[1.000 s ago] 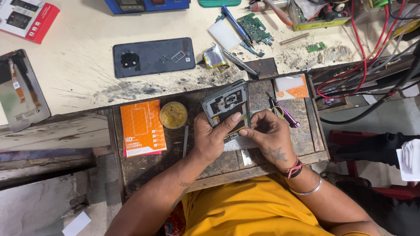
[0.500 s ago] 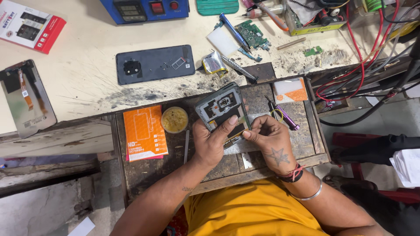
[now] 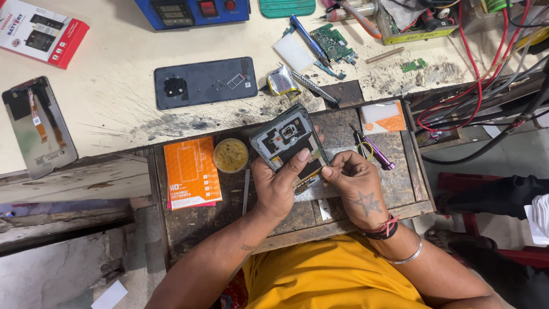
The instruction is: The person repairs a smartphone at a cluttered workbench. They open the phone, lift out the battery and set it on the bench, separate the mid-frame from the display assembly, then use a green-handled screwdriver to pry and work on the exposed motherboard placed on bubble wrap.
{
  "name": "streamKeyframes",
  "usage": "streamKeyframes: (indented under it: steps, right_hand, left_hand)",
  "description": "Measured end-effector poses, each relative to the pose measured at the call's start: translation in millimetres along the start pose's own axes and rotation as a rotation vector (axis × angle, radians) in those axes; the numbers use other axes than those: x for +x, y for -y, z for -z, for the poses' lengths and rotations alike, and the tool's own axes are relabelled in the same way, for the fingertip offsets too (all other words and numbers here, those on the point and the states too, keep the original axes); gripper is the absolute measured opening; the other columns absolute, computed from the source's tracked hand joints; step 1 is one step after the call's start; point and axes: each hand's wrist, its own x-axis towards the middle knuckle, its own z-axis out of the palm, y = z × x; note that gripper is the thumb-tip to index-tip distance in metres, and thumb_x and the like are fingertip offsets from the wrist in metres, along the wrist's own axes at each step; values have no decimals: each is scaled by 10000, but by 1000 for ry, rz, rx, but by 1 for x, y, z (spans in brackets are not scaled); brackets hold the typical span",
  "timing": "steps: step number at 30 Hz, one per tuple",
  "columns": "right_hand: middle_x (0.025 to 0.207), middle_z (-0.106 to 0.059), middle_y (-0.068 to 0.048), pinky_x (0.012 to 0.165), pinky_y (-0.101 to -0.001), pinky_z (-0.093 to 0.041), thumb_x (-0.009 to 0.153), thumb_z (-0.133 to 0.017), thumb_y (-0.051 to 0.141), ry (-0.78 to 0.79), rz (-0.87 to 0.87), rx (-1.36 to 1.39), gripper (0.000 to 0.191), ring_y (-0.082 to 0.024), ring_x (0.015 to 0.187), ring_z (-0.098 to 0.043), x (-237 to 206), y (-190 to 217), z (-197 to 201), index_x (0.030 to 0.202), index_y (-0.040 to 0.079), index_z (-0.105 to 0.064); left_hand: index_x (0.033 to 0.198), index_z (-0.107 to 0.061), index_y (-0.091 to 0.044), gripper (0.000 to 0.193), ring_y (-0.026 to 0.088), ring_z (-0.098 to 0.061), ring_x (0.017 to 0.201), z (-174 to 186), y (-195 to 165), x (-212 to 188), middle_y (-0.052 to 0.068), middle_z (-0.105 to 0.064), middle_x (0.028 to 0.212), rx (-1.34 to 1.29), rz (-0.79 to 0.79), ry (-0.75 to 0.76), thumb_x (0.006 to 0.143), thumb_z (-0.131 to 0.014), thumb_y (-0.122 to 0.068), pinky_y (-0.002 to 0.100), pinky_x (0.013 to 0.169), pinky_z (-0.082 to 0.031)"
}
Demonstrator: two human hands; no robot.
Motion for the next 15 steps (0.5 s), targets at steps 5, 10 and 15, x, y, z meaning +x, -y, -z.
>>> streamKeyframes:
  steps: [5, 10, 15]
  right_hand:
    - [817, -655, 6, 681, -225, -520, 876, -798, 109, -8, 1, 84, 198, -89, 710, -631, -2, -5, -1, 937, 48, -620]
    - [851, -603, 29, 697, -203, -468, 904, -815, 67, -13, 57, 103, 266, -63, 761, -572, -5, -13, -3, 1049, 51, -593]
    - [886, -630, 0, 703, -218, -488, 917, -801, 36, 5, 42, 212, 316, -77, 774, -588, -6, -16, -12, 1111, 59, -553]
  left_hand:
    - [1301, -652, 39, 281, 236, -719, 1188, 0, 0, -2, 165, -727, 1275, 36, -29, 0, 1040, -659, -65, 370, 1041, -595]
    - [1313, -638, 41, 293, 243, -712, 1195, -4, -1, -2, 164, -711, 1290, -2, -54, -10, 1035, -658, -50, 372, 1027, -598]
    - [1331, -619, 54, 309, 238, -700, 1208, -7, -2, -2, 166, -702, 1302, -19, -74, -37, 1041, -653, -47, 367, 1033, -592]
